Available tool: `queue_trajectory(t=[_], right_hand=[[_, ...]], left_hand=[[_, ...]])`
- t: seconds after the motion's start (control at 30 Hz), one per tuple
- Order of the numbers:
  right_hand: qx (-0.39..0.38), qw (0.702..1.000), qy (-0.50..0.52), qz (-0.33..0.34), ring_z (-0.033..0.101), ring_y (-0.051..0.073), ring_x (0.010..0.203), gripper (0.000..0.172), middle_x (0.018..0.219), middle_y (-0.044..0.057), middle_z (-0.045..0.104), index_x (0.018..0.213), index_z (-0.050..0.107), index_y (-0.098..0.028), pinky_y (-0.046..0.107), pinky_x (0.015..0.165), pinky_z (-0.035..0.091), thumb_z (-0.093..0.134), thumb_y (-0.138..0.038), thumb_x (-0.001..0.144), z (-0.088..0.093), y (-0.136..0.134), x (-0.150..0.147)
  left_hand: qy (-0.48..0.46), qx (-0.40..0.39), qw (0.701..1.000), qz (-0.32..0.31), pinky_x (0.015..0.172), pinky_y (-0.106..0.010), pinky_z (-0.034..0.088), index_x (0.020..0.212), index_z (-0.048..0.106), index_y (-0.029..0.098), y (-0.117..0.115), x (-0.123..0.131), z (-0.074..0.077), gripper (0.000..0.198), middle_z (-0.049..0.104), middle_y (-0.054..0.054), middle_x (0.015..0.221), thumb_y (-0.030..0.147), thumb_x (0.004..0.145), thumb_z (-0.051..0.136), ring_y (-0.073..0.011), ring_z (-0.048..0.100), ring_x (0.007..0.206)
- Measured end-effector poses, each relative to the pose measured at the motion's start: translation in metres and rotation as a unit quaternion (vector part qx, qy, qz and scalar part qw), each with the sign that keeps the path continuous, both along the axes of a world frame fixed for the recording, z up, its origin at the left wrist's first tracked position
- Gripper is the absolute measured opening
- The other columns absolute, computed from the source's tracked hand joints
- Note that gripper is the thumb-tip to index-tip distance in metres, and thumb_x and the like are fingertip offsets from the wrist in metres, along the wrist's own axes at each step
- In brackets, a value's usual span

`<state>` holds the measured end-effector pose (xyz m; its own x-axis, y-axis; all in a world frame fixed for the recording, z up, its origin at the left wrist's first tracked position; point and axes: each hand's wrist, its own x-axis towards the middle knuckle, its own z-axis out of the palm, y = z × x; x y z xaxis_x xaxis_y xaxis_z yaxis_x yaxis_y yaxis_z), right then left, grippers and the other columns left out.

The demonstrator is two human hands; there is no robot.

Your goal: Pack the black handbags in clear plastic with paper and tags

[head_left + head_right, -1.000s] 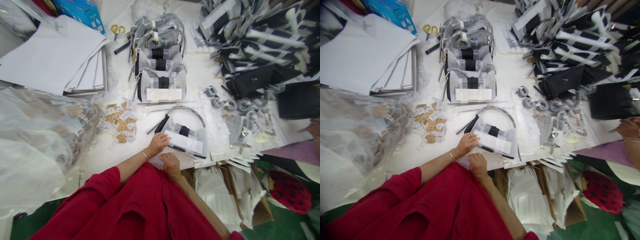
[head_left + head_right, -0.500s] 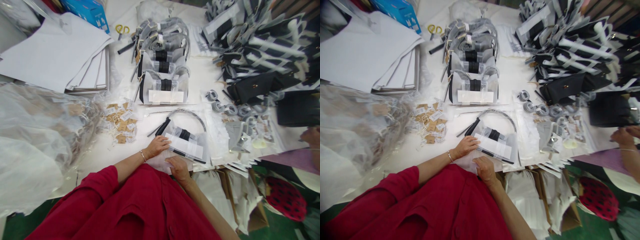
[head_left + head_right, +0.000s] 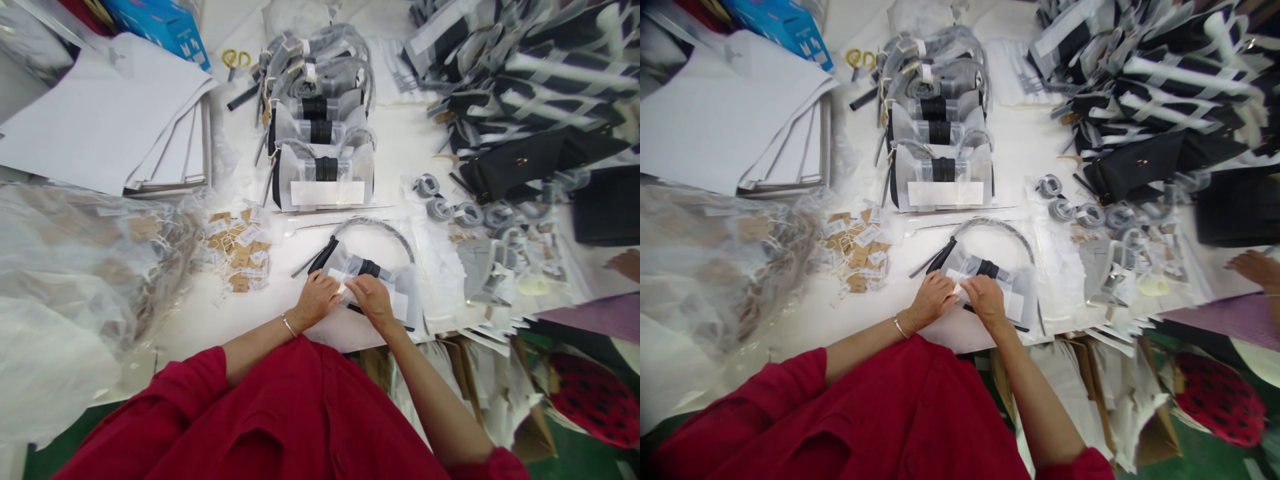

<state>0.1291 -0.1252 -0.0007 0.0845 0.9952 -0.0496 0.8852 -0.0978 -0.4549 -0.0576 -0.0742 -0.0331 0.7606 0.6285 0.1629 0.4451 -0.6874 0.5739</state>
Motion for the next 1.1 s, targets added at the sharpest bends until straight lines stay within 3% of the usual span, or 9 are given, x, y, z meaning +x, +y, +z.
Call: queue_trajectory(t=[0.2, 0.37, 0.53, 0.6, 0.7, 0.8, 0.97, 1.1], right_hand=[[-0.015, 1.0, -0.02, -0.007, 0.055, 0.02, 0.08, 0.03, 0.078, 0.003, 0.066, 0.075, 0.069, -0.023, 0.032, 0.071, 0.032, 0.058, -0.043, 0.092, -0.018, 0.013, 0.006], [-0.017, 0.998, -0.009, -0.064, 0.054, 0.018, 0.078, 0.026, 0.08, 0.002, 0.065, 0.074, 0.067, -0.022, 0.032, 0.073, 0.031, 0.063, -0.042, 0.089, -0.024, 0.014, 0.001], [-0.017, 0.997, -0.017, -0.073, 0.053, 0.017, 0.076, 0.026, 0.077, 0.002, 0.063, 0.074, 0.065, -0.022, 0.031, 0.071, 0.031, 0.06, -0.041, 0.091, -0.028, 0.015, -0.001], [-0.014, 0.997, -0.023, -0.07, 0.052, 0.017, 0.075, 0.027, 0.077, 0.002, 0.063, 0.073, 0.064, -0.021, 0.03, 0.07, 0.031, 0.059, -0.04, 0.092, -0.029, 0.015, -0.001], [-0.001, 0.997, -0.03, -0.073, 0.052, 0.018, 0.075, 0.029, 0.078, 0.003, 0.063, 0.073, 0.063, -0.021, 0.03, 0.07, 0.032, 0.057, -0.042, 0.092, -0.032, 0.015, -0.001], [0.006, 0.996, -0.022, -0.088, 0.052, 0.018, 0.073, 0.031, 0.076, 0.003, 0.062, 0.073, 0.062, -0.021, 0.029, 0.068, 0.033, 0.054, -0.043, 0.093, -0.033, 0.018, -0.003], [-0.023, 0.984, 0.052, -0.169, 0.053, 0.017, 0.064, 0.026, 0.07, 0.0, 0.062, 0.086, 0.065, -0.022, 0.028, 0.062, 0.035, 0.056, -0.046, 0.088, -0.017, 0.033, 0.001], [0.052, 0.952, 0.159, -0.255, 0.061, 0.019, 0.069, 0.034, 0.075, 0.002, 0.067, 0.094, 0.067, -0.02, 0.03, 0.07, 0.044, 0.058, -0.05, 0.082, 0.018, 0.022, 0.043]], left_hand=[[0.017, 0.016, 0.998, 0.054, 0.098, -0.043, 0.044, 0.082, 0.056, 0.019, -0.004, 0.014, -0.002, 0.013, 0.062, -0.003, 0.084, 0.027, 0.092, 0.056, -0.0209, 0.057, 0.088], [0.031, 0.038, 0.996, 0.068, 0.098, -0.044, 0.045, 0.09, 0.058, 0.019, -0.006, 0.014, -0.008, 0.007, 0.063, -0.003, 0.086, 0.025, 0.092, 0.055, -0.0208, 0.059, 0.088], [0.03, 0.124, 0.992, 0.003, 0.114, -0.051, 0.03, 0.108, 0.059, 0.019, -0.011, 0.011, 0.006, 0.019, 0.063, -0.008, 0.122, 0.015, 0.095, 0.046, -0.022, 0.054, 0.119], [0.043, 0.15, 0.987, -0.041, 0.117, -0.05, 0.026, 0.11, 0.06, 0.018, -0.017, 0.011, 0.013, 0.023, 0.062, -0.009, 0.125, 0.013, 0.096, 0.043, -0.0225, 0.05, 0.126], [0.094, 0.134, 0.984, -0.072, 0.113, -0.045, 0.031, 0.12, 0.057, 0.015, -0.028, 0.013, 0.017, 0.029, 0.064, -0.01, 0.12, 0.014, 0.095, 0.042, -0.0229, 0.055, 0.119], [0.14, 0.096, 0.984, -0.062, 0.107, -0.044, 0.036, 0.127, 0.053, 0.013, -0.036, 0.017, 0.017, 0.033, 0.063, -0.012, 0.122, 0.018, 0.095, 0.044, -0.0249, 0.055, 0.117], [0.159, 0.081, 0.983, -0.047, 0.107, -0.046, 0.034, 0.129, 0.05, 0.012, -0.04, 0.021, 0.019, 0.036, 0.062, -0.013, 0.123, 0.019, 0.094, 0.048, -0.0273, 0.054, 0.12], [0.163, 0.078, 0.983, -0.031, 0.109, -0.046, 0.032, 0.128, 0.051, 0.014, -0.043, 0.021, 0.025, 0.035, 0.061, -0.011, 0.125, 0.015, 0.094, 0.046, -0.0254, 0.053, 0.122]])
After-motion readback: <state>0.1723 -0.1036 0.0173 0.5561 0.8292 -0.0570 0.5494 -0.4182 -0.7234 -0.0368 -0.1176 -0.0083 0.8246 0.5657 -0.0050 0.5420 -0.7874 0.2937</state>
